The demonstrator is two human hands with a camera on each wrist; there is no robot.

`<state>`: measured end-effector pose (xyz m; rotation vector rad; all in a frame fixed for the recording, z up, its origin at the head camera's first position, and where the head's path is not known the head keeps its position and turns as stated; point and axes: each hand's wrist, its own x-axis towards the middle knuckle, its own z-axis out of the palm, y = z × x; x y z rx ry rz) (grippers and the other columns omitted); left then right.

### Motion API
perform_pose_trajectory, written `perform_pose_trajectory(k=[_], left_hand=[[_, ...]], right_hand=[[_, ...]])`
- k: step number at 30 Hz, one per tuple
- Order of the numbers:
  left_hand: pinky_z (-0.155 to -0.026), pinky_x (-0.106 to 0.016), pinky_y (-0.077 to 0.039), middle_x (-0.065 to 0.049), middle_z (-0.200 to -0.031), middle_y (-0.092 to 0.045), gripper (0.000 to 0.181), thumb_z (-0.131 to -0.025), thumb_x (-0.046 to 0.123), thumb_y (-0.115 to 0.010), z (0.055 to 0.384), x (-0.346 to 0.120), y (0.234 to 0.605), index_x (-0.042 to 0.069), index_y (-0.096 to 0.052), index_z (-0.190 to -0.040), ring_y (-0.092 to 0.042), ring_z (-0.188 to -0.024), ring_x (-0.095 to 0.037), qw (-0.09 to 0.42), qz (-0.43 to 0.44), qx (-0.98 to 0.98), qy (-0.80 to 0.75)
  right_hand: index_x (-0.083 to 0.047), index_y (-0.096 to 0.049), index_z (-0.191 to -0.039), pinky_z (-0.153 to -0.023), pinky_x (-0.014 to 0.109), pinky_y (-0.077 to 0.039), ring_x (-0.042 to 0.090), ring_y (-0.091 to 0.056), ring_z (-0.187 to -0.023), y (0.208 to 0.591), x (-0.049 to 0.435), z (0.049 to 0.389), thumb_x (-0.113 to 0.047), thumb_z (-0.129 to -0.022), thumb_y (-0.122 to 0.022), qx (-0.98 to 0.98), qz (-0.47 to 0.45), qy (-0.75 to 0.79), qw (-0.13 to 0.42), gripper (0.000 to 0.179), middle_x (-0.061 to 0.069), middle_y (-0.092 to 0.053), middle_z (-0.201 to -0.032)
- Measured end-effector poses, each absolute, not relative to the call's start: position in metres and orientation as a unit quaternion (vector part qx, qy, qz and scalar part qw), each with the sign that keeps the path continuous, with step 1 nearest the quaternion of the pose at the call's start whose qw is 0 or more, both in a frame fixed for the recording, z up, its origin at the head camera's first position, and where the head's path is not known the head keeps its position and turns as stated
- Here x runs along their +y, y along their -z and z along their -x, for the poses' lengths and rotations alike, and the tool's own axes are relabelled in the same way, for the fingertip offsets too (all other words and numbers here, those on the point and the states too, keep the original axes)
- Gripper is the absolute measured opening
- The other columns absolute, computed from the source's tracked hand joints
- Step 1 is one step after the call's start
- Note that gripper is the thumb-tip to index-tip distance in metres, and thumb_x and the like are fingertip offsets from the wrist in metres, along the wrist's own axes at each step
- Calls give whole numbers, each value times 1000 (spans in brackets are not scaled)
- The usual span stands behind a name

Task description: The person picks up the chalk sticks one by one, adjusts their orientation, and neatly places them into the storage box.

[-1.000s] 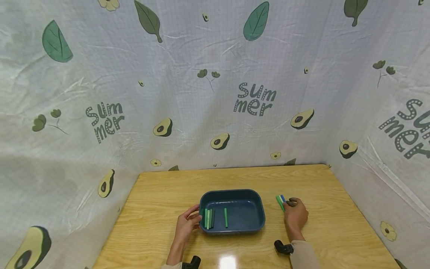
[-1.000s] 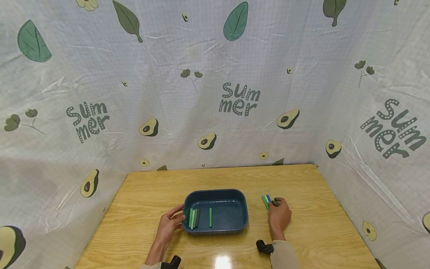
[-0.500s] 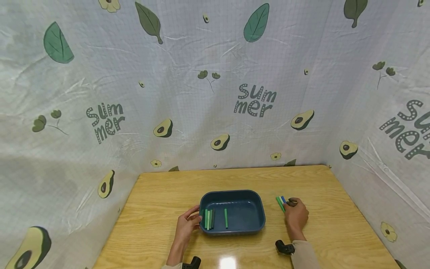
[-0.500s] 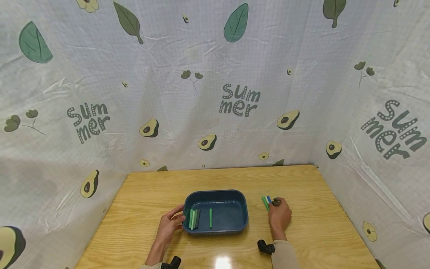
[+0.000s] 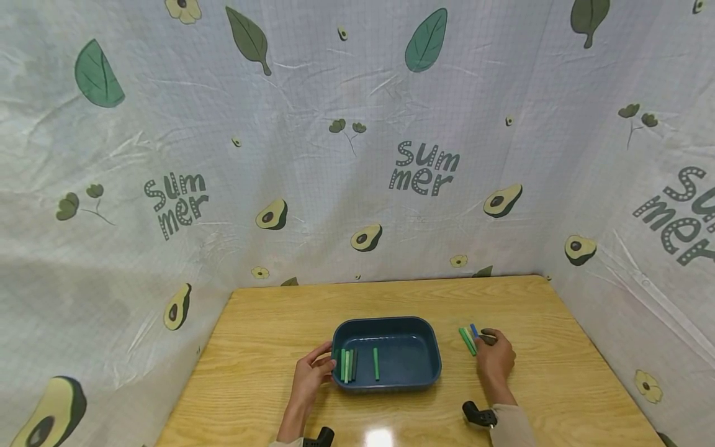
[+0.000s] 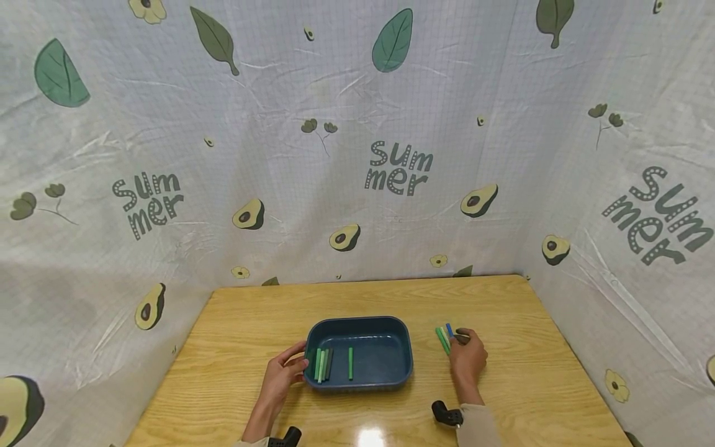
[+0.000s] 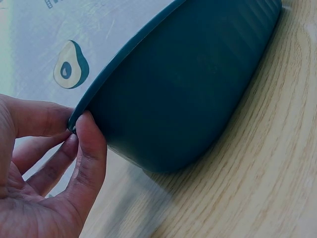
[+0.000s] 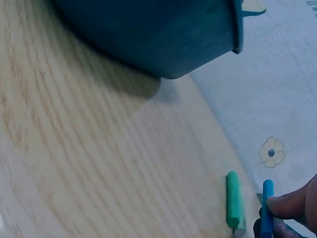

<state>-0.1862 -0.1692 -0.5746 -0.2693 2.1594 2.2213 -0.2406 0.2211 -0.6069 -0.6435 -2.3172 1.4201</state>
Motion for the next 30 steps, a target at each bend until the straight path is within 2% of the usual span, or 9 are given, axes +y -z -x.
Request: perform_pose_trajectory(k=[11,20,30], left_hand=[[-66,-31,-56,-26,-134,-53,48,-92,0,-61,186,-169,574,-2,-52,-139,-62,-90,-17,15,86,695,-714],[-66,-30,-55,-26,-135,-52,48,-93,0,-60,186,-169,575,-1,-52,-140,-62,-94,-18,19,94,698,-710],[-66,-30,-55,-26,-135,-53,48,-92,1,-61,187,-170,577,-1,-52,-140,-62,-93,-17,21,97,697,-710]], right_hand=[[-1,-63,-122,-77,40,-49,40,-68,-97,593,223,235,-11,-92,-64,-819,204,-506,176,32,25,-71,-110],[2,-61,-124,-59,20,-49,39,-70,-94,580,228,232,-7,-91,-64,-829,176,-509,154,34,29,-68,-113],[0,-54,-137,-71,21,-52,41,-61,-114,566,231,229,-11,-97,-55,-825,158,-537,75,41,28,-59,-131]])
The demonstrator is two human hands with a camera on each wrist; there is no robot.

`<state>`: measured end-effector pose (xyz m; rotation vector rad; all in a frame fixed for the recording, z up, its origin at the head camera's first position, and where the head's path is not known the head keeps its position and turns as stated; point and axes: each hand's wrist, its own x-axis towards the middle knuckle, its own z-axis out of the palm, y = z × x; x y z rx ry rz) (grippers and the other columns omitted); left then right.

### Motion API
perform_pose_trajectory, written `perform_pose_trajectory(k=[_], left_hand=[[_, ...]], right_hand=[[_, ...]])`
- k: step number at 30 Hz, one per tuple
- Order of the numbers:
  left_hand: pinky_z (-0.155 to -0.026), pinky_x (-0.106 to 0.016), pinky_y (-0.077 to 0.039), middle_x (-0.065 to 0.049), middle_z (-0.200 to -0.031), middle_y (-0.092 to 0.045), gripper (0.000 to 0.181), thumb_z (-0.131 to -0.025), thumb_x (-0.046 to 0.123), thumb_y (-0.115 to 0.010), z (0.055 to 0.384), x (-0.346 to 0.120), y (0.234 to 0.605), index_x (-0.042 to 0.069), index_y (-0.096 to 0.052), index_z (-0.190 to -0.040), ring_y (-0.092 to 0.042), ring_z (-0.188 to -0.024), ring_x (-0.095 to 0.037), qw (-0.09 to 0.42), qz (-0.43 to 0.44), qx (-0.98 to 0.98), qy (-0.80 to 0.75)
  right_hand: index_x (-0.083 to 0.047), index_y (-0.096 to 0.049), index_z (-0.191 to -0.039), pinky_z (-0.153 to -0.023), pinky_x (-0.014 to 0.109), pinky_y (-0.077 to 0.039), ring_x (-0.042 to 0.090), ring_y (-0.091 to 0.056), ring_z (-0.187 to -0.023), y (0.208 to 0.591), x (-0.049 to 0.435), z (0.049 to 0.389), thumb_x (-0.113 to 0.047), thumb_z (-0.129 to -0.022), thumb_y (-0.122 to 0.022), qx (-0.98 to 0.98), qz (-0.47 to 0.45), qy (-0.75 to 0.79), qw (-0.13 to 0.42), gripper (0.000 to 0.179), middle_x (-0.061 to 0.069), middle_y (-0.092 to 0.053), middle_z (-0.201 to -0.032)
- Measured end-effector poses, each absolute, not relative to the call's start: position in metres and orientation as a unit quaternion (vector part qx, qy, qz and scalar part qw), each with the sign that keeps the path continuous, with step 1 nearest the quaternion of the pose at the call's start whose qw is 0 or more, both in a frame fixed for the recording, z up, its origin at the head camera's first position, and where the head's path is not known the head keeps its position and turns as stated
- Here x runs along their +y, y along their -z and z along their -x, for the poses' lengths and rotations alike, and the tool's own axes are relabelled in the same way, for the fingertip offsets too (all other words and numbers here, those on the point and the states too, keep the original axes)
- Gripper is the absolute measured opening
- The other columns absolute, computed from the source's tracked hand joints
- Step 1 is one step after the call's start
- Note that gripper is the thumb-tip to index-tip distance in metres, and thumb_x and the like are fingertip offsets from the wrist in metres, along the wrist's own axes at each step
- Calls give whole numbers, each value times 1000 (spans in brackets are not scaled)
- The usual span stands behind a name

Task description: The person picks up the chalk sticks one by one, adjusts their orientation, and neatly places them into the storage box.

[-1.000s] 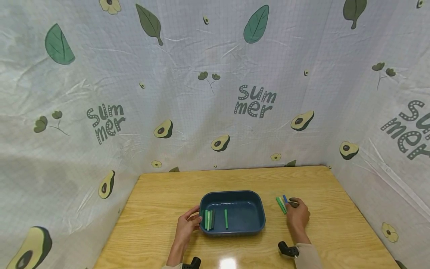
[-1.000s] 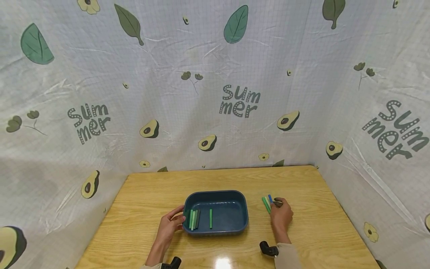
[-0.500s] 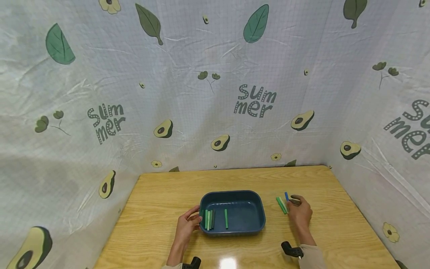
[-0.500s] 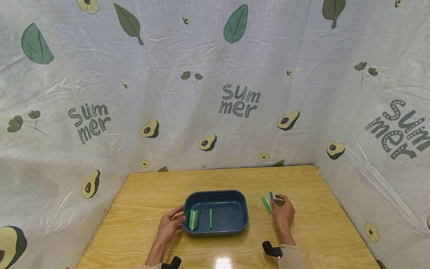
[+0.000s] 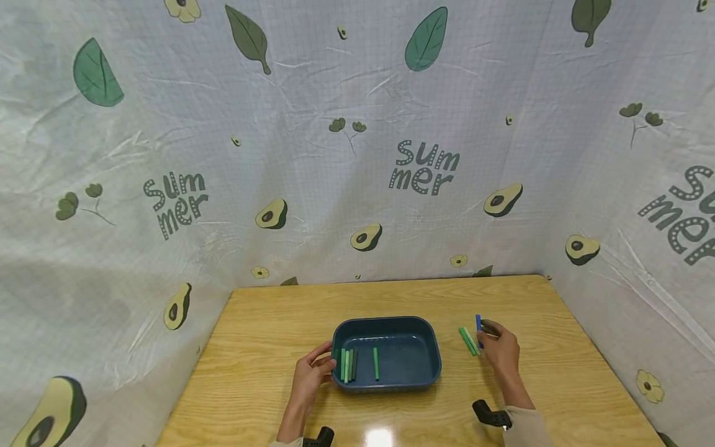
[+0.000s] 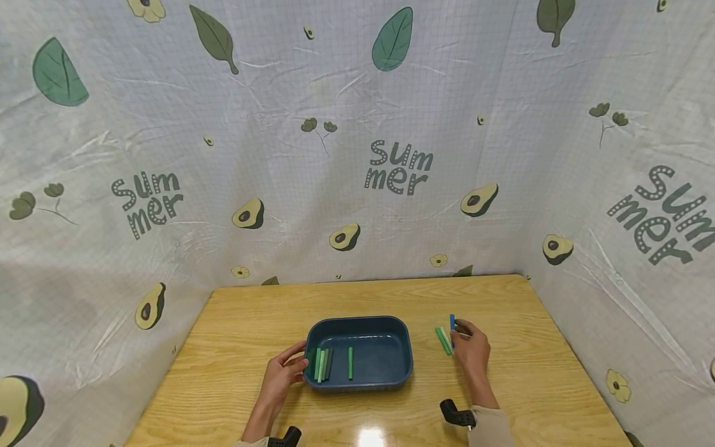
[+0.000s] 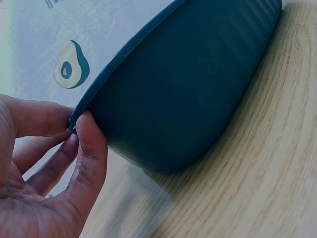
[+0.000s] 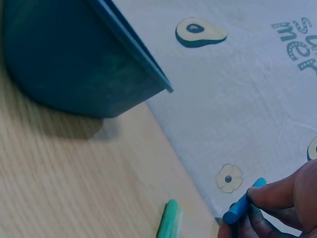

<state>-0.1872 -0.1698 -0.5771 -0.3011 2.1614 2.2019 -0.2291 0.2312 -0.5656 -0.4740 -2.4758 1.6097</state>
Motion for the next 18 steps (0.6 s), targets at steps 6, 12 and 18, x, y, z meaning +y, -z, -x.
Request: perform_pose_trajectory(k=[6,12,18], left_hand=[[-67,-30,-55,-25,-135,-53,48,-92,1,-61,187,-169,576,-1,-52,-139,-62,-93,-18,20,99,698,-709],[-66,-29,-55,-24,-134,-54,48,-92,1,-61,186,-168,573,0,-53,-139,-62,-94,-18,19,102,697,-709],[-65,-28,-55,-24,-133,-55,47,-92,1,-61,186,-167,571,1,-54,-138,-62,-92,-17,14,101,697,-710]], right_hand=[[-3,-48,-142,-79,24,-55,16,-65,-99,558,232,230,-10,-99,-54,-799,146,-582,39,45,26,-54,-137],[-3,-45,-145,-85,30,-57,8,-65,-97,548,229,232,-9,-98,-56,-769,129,-626,20,49,27,-52,-140],[-1,-41,-146,-92,37,-55,0,-66,-90,538,226,235,-9,-98,-57,-740,106,-664,-1,51,27,-49,-141]])
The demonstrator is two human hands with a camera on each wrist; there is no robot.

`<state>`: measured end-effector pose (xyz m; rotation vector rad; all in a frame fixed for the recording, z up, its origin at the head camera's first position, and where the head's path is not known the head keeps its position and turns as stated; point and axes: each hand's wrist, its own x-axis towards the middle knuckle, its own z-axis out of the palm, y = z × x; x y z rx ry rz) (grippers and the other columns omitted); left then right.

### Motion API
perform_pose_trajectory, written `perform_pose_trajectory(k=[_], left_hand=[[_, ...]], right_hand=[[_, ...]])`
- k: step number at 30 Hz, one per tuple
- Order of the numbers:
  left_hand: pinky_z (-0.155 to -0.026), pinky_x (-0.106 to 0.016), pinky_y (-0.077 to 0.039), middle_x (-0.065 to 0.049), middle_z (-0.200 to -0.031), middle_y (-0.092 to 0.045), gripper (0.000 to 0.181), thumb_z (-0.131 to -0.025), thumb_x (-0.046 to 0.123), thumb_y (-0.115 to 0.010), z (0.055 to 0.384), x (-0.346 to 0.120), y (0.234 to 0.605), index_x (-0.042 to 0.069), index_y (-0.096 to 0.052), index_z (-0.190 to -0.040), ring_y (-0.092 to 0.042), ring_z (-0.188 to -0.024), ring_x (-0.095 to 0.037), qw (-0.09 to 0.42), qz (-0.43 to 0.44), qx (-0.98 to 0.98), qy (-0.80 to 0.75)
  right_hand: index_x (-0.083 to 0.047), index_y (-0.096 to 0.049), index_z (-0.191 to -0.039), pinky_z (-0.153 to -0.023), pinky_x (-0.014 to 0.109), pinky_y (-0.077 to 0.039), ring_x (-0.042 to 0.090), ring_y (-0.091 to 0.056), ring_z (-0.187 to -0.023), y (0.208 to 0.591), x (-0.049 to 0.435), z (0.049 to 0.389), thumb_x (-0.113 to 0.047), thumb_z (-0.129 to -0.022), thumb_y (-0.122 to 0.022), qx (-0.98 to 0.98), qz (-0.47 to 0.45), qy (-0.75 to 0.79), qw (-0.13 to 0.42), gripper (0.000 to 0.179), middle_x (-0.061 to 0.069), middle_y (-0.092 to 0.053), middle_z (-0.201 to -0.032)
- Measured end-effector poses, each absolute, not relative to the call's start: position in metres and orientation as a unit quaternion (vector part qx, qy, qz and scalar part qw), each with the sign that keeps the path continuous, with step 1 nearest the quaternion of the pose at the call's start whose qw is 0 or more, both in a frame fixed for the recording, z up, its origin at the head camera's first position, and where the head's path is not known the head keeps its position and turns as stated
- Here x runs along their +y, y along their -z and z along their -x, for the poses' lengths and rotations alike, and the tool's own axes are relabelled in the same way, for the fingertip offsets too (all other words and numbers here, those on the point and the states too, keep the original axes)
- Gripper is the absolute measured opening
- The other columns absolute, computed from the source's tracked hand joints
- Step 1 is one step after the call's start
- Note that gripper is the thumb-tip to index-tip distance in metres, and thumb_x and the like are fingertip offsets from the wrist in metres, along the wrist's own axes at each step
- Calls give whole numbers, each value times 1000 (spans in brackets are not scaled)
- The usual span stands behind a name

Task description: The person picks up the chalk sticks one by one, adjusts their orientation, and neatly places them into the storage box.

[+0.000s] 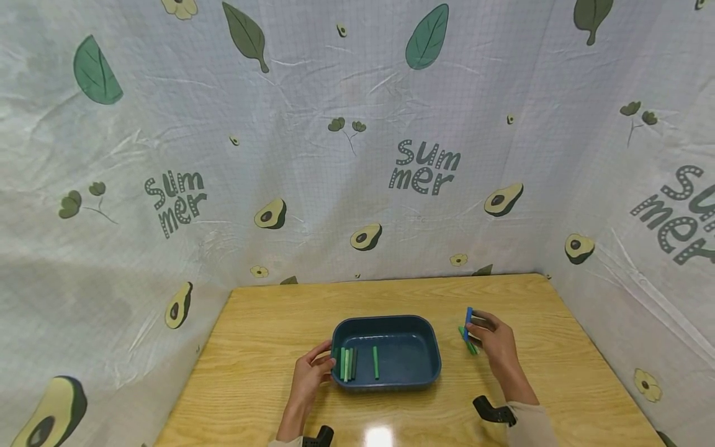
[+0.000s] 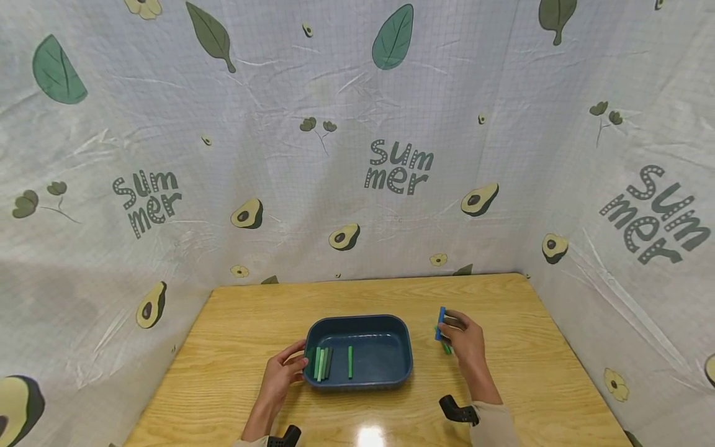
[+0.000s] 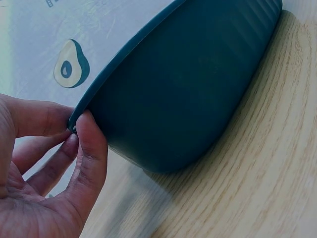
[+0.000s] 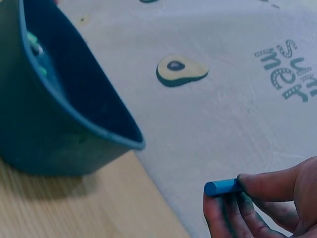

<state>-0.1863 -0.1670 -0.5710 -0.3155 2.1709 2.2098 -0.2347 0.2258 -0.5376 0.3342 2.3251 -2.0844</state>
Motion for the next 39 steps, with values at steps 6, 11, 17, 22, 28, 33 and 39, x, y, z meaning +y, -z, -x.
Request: perform_pose_trajectory(k=[6,11,17,22,28,33,39], left_hand=[[-64,-28,-55,-25,-133,-55,47,-91,0,-61,186,-167,570,0,-54,-138,-62,-91,-15,11,100,696,-711],[-65,-29,-55,-24,-133,-55,47,-91,0,-62,186,-167,570,0,-54,-138,-62,-91,-15,11,103,698,-708],[-64,-29,-55,-24,-133,-54,47,-91,1,-61,187,-168,570,1,-54,-138,-60,-87,-12,14,102,697,-710],[-64,-29,-55,-24,-134,-54,47,-92,1,-62,188,-168,572,1,-54,-138,-60,-89,-12,16,102,698,-709],[-67,-31,-56,-28,-134,-52,47,-91,-2,-60,180,-165,550,-3,-53,-138,-61,-93,-19,24,97,699,-708],[-67,-31,-55,-30,-134,-51,47,-91,-3,-60,176,-164,540,-5,-53,-137,-61,-92,-18,26,97,698,-709],[-66,-30,-55,-30,-134,-52,47,-91,-3,-60,175,-164,541,-4,-53,-137,-61,-90,-15,29,98,697,-710]], right_hand=[[-1,-39,-146,-89,32,-56,-1,-65,-86,531,219,236,-9,-99,-56,715,-83,694,28,51,26,-49,-138],[1,-35,-147,-89,32,-56,3,-66,-90,525,214,236,-8,-98,-56,690,-69,719,48,54,21,-53,-132],[2,-35,-147,-88,33,-57,5,-66,-91,518,207,237,-7,-98,-57,670,-60,737,63,55,6,-60,-117],[3,-35,-146,-87,34,-57,7,-66,-92,516,199,240,-5,-97,-58,661,-52,745,72,55,8,-59,-118],[3,-36,-144,-89,36,-57,9,-64,-93,515,187,240,-5,-96,-59,656,-42,749,87,54,4,-61,-111],[1,-39,-143,-91,39,-56,11,-64,-94,517,172,240,-6,-95,-61,657,-38,746,98,54,7,-62,-112],[1,-42,-143,-88,41,-57,17,-67,-96,521,151,239,-6,-95,-61,670,-29,735,106,52,18,-60,-122]])
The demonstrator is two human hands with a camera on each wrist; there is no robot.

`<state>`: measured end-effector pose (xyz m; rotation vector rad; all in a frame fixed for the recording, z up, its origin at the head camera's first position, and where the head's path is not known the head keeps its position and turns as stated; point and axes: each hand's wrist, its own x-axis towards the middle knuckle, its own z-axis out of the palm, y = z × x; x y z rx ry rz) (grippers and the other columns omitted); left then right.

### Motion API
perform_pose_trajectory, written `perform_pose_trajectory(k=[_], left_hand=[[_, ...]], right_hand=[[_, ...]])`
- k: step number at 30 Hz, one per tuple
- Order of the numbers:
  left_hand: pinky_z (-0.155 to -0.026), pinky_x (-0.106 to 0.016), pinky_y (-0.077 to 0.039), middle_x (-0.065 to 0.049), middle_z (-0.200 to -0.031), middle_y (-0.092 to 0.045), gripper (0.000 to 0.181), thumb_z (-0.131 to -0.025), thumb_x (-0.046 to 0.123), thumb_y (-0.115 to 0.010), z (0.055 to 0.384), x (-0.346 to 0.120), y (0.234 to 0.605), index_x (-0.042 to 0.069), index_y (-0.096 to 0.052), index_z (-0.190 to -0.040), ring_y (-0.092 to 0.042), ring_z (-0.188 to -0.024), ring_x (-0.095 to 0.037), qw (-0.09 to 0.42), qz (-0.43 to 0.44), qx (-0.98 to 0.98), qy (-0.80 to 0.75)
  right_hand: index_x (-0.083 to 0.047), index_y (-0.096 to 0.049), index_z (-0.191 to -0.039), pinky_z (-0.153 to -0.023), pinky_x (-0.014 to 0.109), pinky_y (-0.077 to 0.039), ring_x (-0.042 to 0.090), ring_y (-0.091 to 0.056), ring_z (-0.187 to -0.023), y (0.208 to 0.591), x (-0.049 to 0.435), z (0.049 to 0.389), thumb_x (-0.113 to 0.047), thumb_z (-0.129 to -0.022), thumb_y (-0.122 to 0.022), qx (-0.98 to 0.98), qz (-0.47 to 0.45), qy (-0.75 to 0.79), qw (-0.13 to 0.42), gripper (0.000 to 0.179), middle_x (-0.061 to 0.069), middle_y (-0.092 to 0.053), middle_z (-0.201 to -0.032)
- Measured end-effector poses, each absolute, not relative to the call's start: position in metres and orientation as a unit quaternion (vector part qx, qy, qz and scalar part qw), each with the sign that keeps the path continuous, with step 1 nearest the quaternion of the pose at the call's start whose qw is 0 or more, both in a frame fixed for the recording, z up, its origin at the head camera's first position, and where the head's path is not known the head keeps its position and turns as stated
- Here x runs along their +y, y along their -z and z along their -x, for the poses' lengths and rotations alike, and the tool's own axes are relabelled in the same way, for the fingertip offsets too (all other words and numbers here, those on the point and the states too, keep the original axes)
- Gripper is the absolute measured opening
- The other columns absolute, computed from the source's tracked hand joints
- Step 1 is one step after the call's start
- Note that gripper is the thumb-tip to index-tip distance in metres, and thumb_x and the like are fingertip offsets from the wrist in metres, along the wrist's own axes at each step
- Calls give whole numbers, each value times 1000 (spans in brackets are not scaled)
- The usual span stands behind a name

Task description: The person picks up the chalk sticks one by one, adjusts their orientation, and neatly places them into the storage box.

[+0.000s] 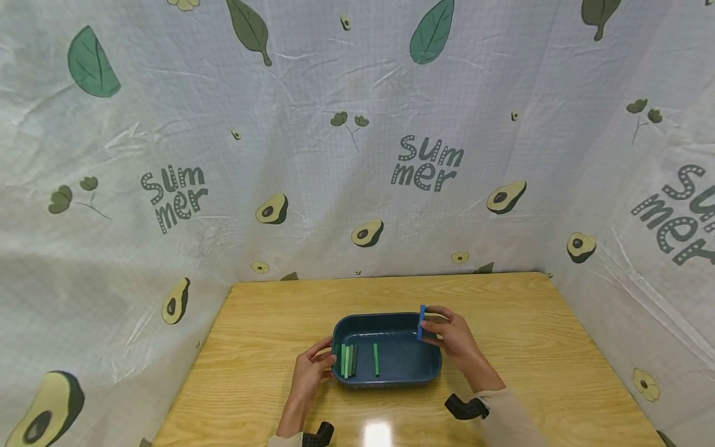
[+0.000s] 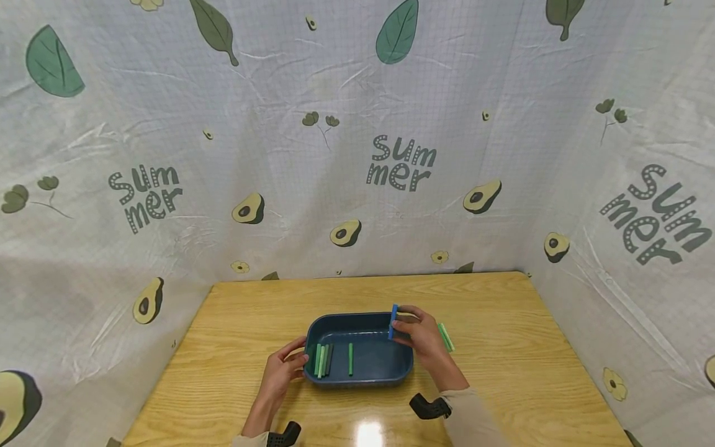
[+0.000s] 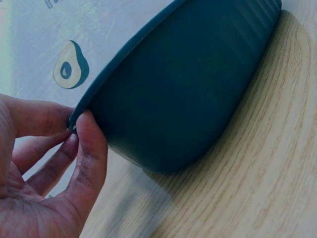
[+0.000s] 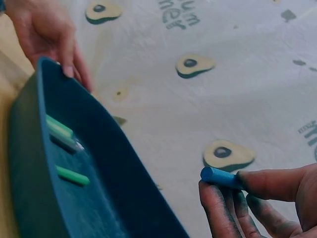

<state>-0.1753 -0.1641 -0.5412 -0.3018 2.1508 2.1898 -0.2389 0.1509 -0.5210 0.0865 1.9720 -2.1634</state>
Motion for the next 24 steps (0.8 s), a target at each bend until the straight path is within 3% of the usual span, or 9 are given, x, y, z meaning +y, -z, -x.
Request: perform_pose_trajectory(k=[5,19,24], left_hand=[[-67,-30,-55,-28,-133,-53,47,-91,-2,-60,175,-164,541,-4,-53,-137,-61,-89,-15,30,98,696,-711],[-67,-30,-55,-28,-134,-52,47,-91,-2,-60,174,-163,540,-3,-53,-138,-61,-91,-17,31,99,695,-711],[-67,-30,-55,-29,-134,-52,47,-92,-3,-59,180,-165,553,-3,-53,-138,-61,-92,-18,31,101,695,-712]], right_hand=[[0,-45,-140,-85,43,-58,21,-67,-97,527,133,239,-3,-93,-61,664,-40,737,115,50,23,-59,-124],[7,-44,-138,-84,46,-58,18,-66,-90,547,98,239,0,-90,-63,648,-16,744,159,52,15,-62,-106],[8,-45,-137,-82,47,-58,20,-67,-89,552,86,239,2,-89,-63,645,-18,743,175,52,18,-64,-106]])
